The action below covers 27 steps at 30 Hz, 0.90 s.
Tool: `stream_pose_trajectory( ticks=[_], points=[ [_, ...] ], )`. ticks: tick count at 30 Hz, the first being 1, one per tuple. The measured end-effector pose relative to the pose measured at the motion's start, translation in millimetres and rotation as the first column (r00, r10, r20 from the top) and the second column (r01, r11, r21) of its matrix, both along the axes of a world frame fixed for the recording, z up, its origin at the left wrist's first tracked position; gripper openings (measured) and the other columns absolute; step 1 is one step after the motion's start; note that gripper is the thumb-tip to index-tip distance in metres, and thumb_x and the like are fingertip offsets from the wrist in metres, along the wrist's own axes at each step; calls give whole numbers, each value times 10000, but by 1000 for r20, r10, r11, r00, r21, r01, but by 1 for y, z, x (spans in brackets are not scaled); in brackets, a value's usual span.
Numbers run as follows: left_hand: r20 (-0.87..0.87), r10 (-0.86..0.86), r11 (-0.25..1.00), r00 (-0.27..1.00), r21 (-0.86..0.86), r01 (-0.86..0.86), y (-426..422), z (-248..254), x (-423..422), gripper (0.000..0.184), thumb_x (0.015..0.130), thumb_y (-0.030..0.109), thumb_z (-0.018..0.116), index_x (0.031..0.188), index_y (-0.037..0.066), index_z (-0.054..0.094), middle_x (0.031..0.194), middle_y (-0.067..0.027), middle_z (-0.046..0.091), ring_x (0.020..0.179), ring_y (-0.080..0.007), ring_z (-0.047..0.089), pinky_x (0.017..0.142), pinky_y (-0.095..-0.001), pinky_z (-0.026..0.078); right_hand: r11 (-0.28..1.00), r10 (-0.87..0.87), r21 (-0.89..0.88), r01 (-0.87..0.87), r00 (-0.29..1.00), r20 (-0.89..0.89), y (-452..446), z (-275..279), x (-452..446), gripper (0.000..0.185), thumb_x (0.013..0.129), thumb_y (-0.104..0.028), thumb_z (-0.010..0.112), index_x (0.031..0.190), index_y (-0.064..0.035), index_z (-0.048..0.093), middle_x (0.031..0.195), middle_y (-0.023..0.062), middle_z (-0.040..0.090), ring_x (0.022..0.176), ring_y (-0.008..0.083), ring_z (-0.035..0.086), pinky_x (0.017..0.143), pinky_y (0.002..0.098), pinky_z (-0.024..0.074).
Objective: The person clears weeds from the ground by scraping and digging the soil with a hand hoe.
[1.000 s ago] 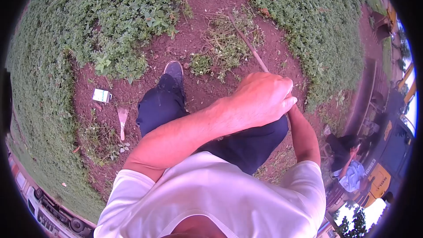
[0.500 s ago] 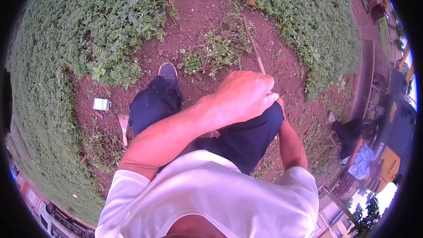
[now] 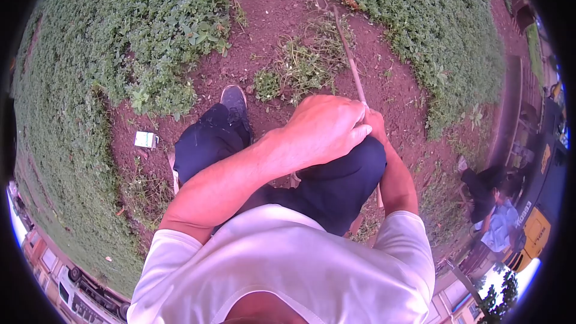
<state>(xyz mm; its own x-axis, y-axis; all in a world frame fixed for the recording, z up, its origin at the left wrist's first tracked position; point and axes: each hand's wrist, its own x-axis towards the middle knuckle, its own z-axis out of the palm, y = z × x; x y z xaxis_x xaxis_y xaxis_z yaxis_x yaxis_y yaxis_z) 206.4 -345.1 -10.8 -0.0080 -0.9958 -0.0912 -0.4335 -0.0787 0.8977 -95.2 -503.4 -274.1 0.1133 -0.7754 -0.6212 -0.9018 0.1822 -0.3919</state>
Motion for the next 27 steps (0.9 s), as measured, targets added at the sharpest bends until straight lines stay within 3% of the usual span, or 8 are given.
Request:
stream_pose_trajectory(
  ticks=[9, 14, 21, 22, 24, 25, 27],
  points=[
    [4, -151, 988, 989, 17, 151, 8, 6, -19, 343, 949, 296, 607, 940, -35, 695, 896, -230, 717, 890, -407, 705, 817, -531, 549, 998, -69, -10, 69, 996, -48, 125, 72, -95, 637, 974, -604, 556, 815, 2, 672, 720, 181, 670, 705, 306, 670, 660, 448, 521],
    [51, -221, 975, 974, 27, 219, 14, 2, -26, 342, 950, 294, 610, 978, -36, 695, 906, -235, 718, 906, -406, 707, 830, -529, 552, 998, 6, -55, -5, 1000, 23, 124, 83, -92, 637, 974, -605, 551, 829, 3, 673, 735, 206, 673, 732, 337, 684, 677, 465, 524],
    [66, -174, 985, 983, 14, 173, 17, -8, -28, 336, 944, 291, 615, 1041, -18, 707, 931, -227, 730, 912, -406, 707, 837, -525, 552, 905, 411, -185, -383, 900, 147, 34, 86, -51, 639, 974, -606, 544, 847, 6, 673, 757, 242, 676, 769, 382, 704, 701, 489, 528],
    [60, -169, 986, 984, 20, 168, 17, -4, -25, 334, 941, 291, 618, 1045, -12, 711, 934, -223, 732, 916, -404, 706, 838, -525, 550, 866, 486, -191, -463, 869, 95, 22, 84, -44, 639, 974, -607, 543, 850, 6, 673, 760, 247, 677, 775, 388, 707, 705, 493, 528],
    [56, -178, 984, 982, 31, 176, 16, 1, -20, 333, 939, 292, 620, 1050, -7, 716, 937, -220, 733, 920, -403, 706, 839, -524, 549, 672, 696, -163, -722, 691, -193, 3, 81, -28, 609, 977, -590, 530, 893, -6, 683, 813, 268, 684, 849, 445, 687, 753, 532, 527],
    [68, -163, 986, 984, 47, 160, 15, 3, -20, 323, 936, 289, 624, 1026, -7, 717, 931, -218, 732, 915, -402, 705, 834, -524, 547, 684, 686, -161, -711, 703, -188, -2, 83, -20, 609, 977, -590, 530, 893, -6, 683, 813, 268, 684, 849, 445, 687, 753, 532, 527],
    [80, -177, 983, 981, 63, 173, 14, 2, -22, 314, 932, 287, 627, 1001, -6, 719, 925, -216, 730, 911, -402, 704, 829, -524, 545, 548, 790, -81, -832, 547, -276, -8, 92, -6, 607, 977, -608, 515, 905, -32, 694, 826, 256, 693, 858, 446, 673, 787, 546, 524]
  ],
)
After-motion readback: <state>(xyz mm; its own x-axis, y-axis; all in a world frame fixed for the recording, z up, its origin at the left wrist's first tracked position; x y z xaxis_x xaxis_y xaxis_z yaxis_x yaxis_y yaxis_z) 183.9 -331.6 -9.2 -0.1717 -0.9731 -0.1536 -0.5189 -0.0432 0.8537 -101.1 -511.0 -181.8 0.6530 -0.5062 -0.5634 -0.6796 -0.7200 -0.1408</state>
